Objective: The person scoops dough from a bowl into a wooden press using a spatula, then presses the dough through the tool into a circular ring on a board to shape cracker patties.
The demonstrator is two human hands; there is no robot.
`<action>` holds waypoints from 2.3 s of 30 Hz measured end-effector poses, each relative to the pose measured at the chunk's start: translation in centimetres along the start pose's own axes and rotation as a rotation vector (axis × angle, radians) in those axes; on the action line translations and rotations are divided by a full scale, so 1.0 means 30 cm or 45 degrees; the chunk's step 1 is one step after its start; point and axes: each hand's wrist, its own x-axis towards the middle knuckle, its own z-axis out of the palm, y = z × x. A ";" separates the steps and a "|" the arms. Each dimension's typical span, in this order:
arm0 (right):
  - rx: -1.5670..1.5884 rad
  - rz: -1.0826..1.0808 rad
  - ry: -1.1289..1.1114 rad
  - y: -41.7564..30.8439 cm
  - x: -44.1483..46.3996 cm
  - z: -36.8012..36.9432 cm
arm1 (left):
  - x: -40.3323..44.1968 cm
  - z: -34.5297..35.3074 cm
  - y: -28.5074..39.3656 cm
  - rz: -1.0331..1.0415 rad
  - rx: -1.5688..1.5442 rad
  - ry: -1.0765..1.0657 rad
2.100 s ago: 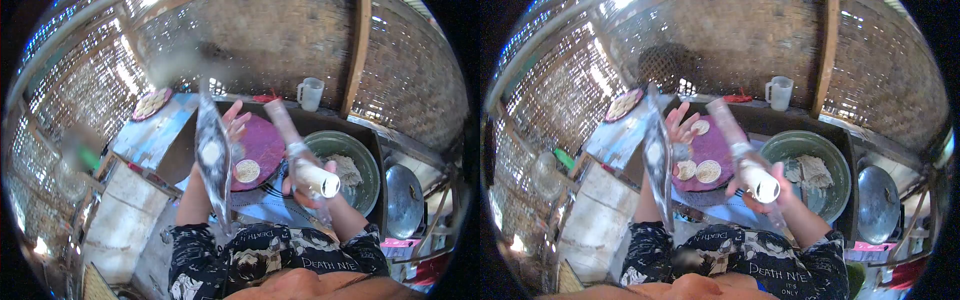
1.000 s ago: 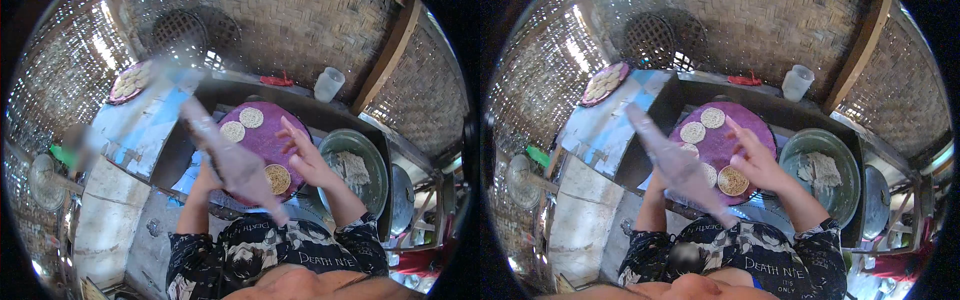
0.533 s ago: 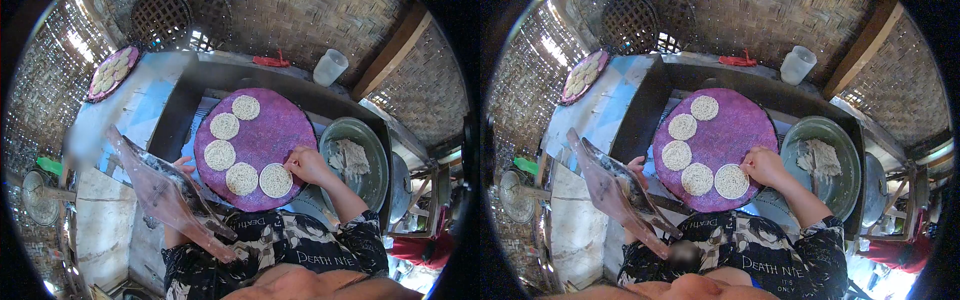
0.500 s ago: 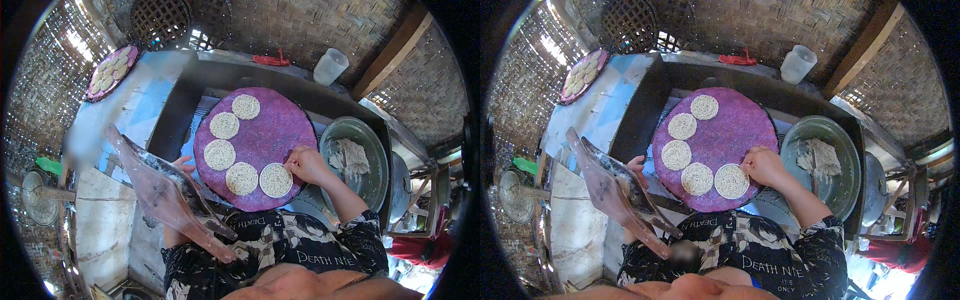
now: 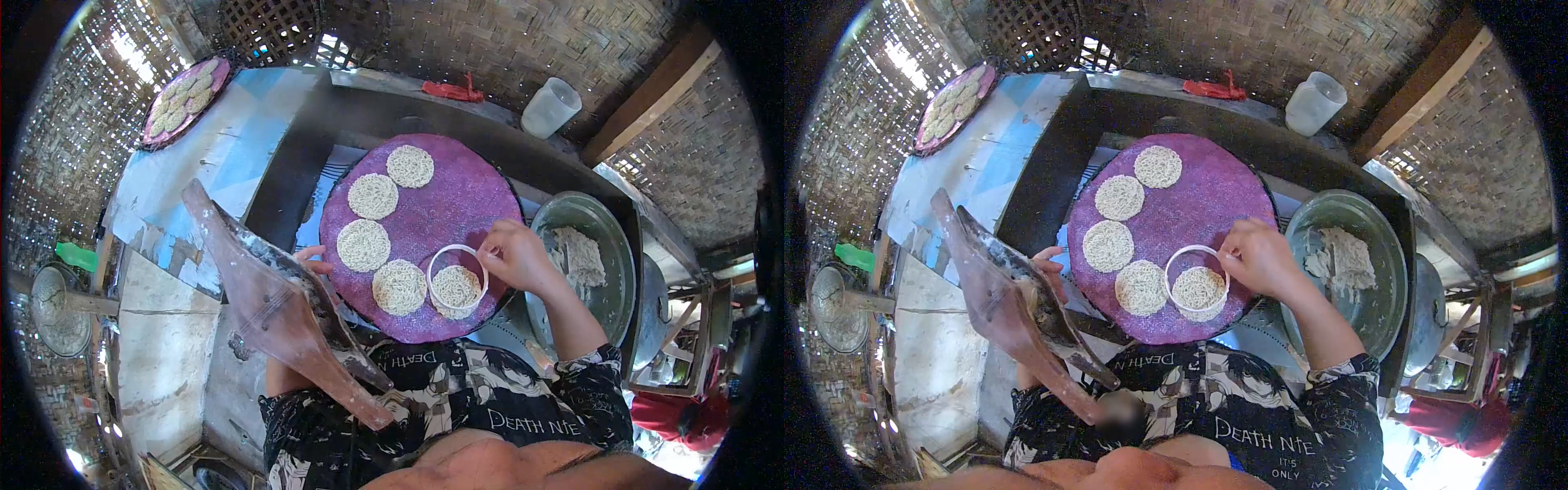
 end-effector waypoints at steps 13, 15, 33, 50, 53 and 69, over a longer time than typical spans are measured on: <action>-0.057 0.264 0.015 0.047 0.248 0.150 | -0.031 -0.061 -0.053 0.157 -0.271 -0.191; -0.060 0.255 0.001 0.042 0.259 0.160 | -0.043 -0.070 -0.057 0.153 -0.288 -0.181; 1.379 0.058 -1.005 -0.134 0.046 0.063 | 0.101 0.189 0.036 0.487 1.193 0.015; 1.515 0.754 -0.860 0.108 0.039 -0.123 | 0.503 0.354 0.102 -0.092 -1.102 -0.531; 1.391 0.797 -0.848 0.105 0.057 -0.138 | 0.544 0.339 0.010 -0.060 -1.198 -0.479; 0.928 0.627 -0.525 -0.041 0.151 -0.074 | 0.542 0.241 0.106 0.052 -1.135 -0.308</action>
